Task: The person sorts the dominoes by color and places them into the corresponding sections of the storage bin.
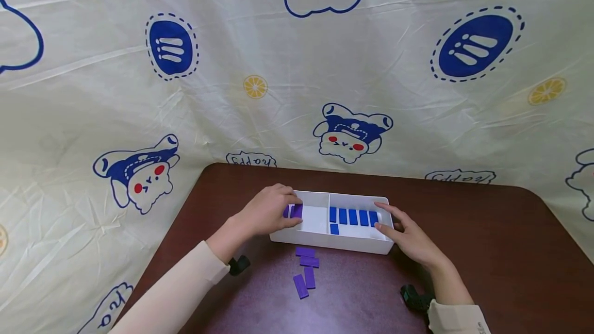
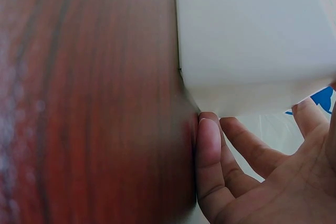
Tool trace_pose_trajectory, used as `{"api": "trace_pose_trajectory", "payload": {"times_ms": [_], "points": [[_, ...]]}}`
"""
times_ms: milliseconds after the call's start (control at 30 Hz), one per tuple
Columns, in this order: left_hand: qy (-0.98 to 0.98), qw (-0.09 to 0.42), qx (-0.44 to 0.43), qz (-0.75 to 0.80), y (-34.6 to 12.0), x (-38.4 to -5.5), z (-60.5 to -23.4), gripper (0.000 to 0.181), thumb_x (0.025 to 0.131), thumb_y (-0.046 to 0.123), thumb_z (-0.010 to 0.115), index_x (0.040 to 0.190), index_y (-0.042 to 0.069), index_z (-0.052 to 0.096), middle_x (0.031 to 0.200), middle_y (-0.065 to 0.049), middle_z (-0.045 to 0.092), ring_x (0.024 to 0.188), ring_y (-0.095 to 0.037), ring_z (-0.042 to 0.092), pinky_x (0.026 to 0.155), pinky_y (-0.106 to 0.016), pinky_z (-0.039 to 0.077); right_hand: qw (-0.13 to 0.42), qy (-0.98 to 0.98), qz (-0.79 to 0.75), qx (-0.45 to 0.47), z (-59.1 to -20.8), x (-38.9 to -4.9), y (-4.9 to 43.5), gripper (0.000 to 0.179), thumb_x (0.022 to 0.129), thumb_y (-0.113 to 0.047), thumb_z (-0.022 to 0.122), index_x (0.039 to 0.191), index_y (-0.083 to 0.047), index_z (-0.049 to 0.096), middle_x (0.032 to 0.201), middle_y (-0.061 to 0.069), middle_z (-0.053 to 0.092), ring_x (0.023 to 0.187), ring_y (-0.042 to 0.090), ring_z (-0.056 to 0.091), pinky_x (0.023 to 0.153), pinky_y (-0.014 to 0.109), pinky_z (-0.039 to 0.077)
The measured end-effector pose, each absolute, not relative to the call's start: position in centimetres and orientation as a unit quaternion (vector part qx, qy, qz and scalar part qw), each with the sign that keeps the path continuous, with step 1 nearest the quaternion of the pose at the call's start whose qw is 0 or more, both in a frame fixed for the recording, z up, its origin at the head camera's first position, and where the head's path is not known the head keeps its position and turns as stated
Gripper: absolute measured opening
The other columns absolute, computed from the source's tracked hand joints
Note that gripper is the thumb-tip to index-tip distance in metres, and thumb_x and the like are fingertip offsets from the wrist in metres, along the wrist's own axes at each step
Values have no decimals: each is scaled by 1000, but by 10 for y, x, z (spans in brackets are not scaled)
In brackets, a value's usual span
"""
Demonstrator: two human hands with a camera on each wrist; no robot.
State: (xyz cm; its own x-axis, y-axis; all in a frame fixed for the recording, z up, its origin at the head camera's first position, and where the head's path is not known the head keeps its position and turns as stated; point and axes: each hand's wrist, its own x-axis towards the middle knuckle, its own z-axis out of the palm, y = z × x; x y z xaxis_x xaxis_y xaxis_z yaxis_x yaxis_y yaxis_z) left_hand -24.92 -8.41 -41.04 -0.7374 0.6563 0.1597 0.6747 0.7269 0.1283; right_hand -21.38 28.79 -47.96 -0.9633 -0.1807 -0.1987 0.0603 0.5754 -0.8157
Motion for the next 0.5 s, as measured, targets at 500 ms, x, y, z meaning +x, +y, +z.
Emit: {"api": "trace_pose_trajectory", "payload": {"times_ms": [500], "points": [[-938,37,-332,-88,-77,-264,-415,45,90,46,79,124,16,77,123,0,73,131,-25,59,124,-58,29,127,875,-466,-42,-481,-214,289,71,102,-48,62,163,-35,29,167,24,22,134,46,45,101,67,49]]}}
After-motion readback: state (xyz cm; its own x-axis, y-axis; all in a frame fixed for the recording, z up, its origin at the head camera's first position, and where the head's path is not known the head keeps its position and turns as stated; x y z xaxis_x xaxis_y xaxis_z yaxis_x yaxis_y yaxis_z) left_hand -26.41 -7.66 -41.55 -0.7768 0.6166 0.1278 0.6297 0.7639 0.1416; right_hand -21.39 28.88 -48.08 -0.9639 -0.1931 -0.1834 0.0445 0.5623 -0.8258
